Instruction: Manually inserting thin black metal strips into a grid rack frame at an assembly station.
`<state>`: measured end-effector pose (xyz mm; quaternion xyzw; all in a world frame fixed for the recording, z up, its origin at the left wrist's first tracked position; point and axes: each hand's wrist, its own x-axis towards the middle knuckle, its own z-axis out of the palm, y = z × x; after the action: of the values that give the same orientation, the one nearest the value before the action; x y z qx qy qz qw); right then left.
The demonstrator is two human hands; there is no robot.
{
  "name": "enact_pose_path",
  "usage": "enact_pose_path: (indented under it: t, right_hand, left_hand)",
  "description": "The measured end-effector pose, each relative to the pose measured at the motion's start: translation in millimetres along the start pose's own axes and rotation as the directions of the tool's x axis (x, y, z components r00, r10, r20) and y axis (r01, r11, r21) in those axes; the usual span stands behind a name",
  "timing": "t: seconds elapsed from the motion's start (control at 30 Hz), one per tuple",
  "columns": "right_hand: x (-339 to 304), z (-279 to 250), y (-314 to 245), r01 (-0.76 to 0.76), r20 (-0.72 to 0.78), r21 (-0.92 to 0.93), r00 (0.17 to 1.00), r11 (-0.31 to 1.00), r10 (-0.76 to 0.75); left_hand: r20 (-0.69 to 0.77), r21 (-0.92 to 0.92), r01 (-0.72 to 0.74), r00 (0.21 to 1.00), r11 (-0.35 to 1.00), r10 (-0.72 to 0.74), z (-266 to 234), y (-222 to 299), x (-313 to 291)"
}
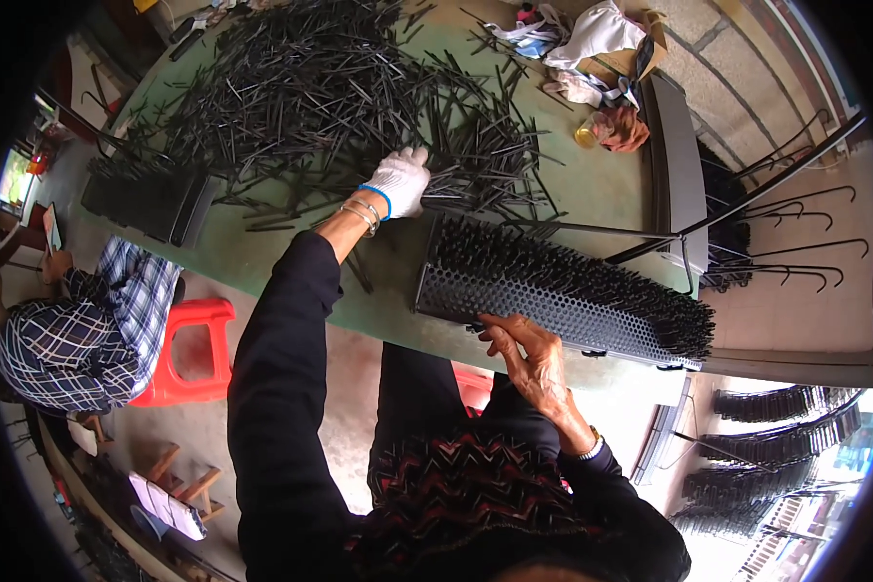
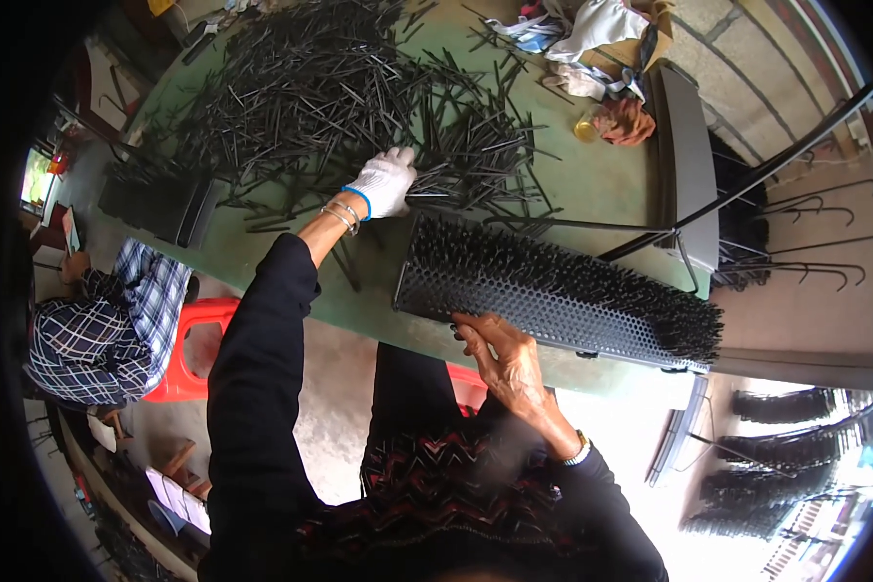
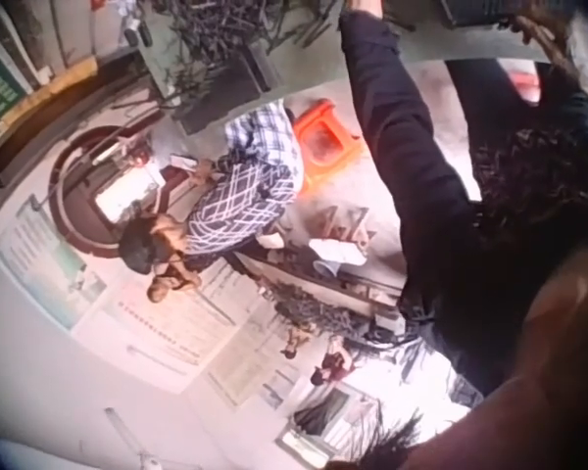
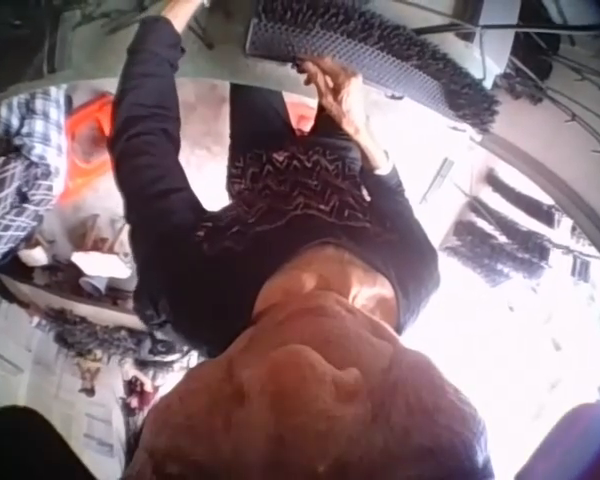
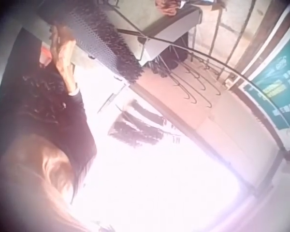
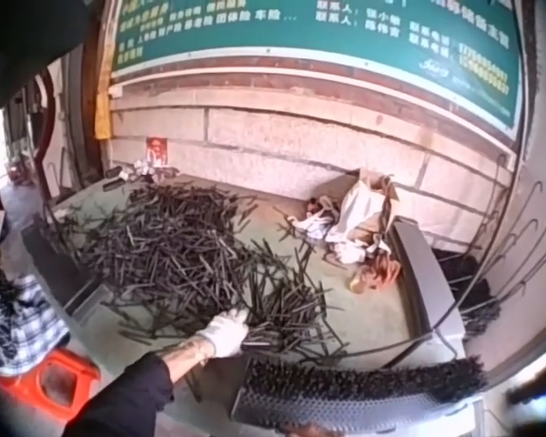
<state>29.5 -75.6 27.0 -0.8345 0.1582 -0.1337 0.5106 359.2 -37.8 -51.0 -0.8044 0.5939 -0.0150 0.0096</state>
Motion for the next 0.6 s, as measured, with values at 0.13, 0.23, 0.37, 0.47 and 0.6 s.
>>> enact_pose_path:
  t: [0.13,0.23,0.37,0.47,0.6]
  right_hand:
    - [3,-1,-1,0.007,0.007,-0.007,1.0,1.0,-0.007]
    - [11,-3,-1,0.018,0.011,-0.044,1.0,0.999,-0.018]
    - [28,-10,-13,0.062,-0.012,-0.054,0.998,0.997,-0.063]
    - [48,-5,-26,0.077,0.008,-0.079,0.997,0.994,-0.077]
    - [66,43,-45,0.4,0.098,-0.171,0.916,0.901,-0.388]
  left_hand:
    - [0.112,-0.085,0.125,0.987,0.989,-0.115,-4,2,-4]
    - [0.145,-0.156,0.179,0.977,0.971,-0.157,-11,-5,0]
    - [0.199,-0.341,0.35,0.934,0.872,-0.297,-26,-18,5]
    - [0.177,-0.675,0.426,0.886,0.603,-0.429,-13,-49,-3]
    - [0.197,-0.922,0.337,0.832,0.19,-0.518,-12,-77,-14]
